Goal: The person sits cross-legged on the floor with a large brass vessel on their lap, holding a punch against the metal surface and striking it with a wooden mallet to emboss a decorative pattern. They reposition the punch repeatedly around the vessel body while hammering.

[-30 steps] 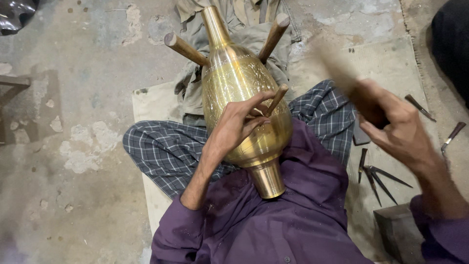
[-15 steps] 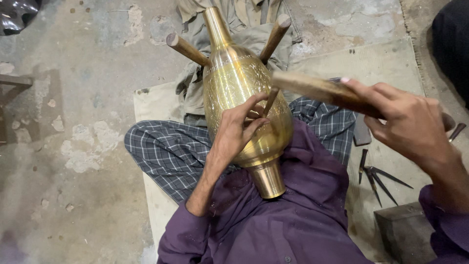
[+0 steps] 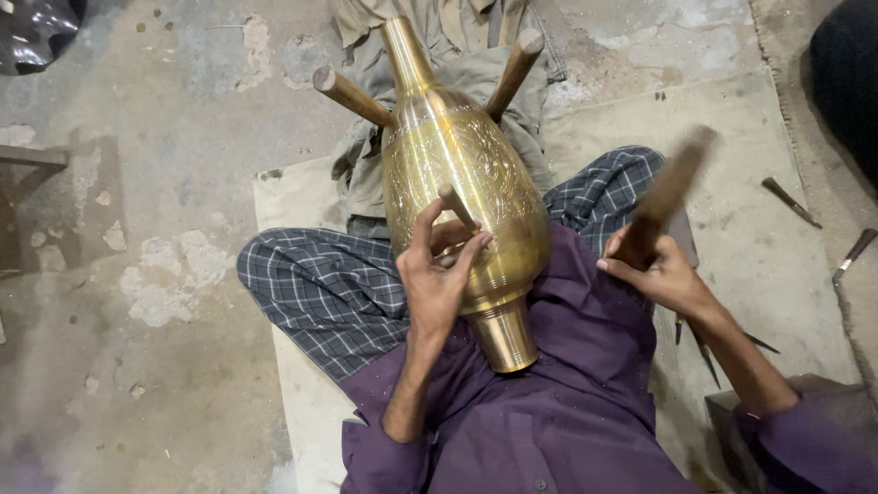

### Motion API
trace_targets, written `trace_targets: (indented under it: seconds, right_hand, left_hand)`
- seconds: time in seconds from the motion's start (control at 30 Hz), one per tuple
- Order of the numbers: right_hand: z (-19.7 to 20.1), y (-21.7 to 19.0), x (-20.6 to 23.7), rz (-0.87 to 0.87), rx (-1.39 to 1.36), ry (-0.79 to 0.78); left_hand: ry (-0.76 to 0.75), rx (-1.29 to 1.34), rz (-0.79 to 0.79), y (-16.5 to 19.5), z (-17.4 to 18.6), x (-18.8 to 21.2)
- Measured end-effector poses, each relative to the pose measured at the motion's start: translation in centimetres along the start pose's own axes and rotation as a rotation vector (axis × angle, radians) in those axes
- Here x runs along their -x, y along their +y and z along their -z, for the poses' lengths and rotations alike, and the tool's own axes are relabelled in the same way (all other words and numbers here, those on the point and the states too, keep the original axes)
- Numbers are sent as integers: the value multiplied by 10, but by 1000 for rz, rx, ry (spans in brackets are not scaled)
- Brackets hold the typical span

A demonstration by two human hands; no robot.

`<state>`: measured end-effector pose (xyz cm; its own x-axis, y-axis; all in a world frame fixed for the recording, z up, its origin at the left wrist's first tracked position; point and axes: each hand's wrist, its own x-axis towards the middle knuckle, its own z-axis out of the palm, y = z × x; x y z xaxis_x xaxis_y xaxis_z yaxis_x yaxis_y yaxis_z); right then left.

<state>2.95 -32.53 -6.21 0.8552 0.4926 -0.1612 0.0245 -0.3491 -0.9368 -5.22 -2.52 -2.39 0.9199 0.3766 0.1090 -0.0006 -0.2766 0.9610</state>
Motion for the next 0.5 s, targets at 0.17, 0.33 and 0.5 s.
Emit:
trace_targets:
  seconds: [0.17,0.33,0.5]
  right_hand:
    - [15,-10,-8,56,195,37]
    - [34,-53,-21,392,338,81]
    - [44,-103,-29,441,786,99]
  left_hand:
    - [87,-30,-74,-2,-11,8]
    - [97,-97,-87,-8,-13,10]
    - [102,-144,-96,-7,-11,9]
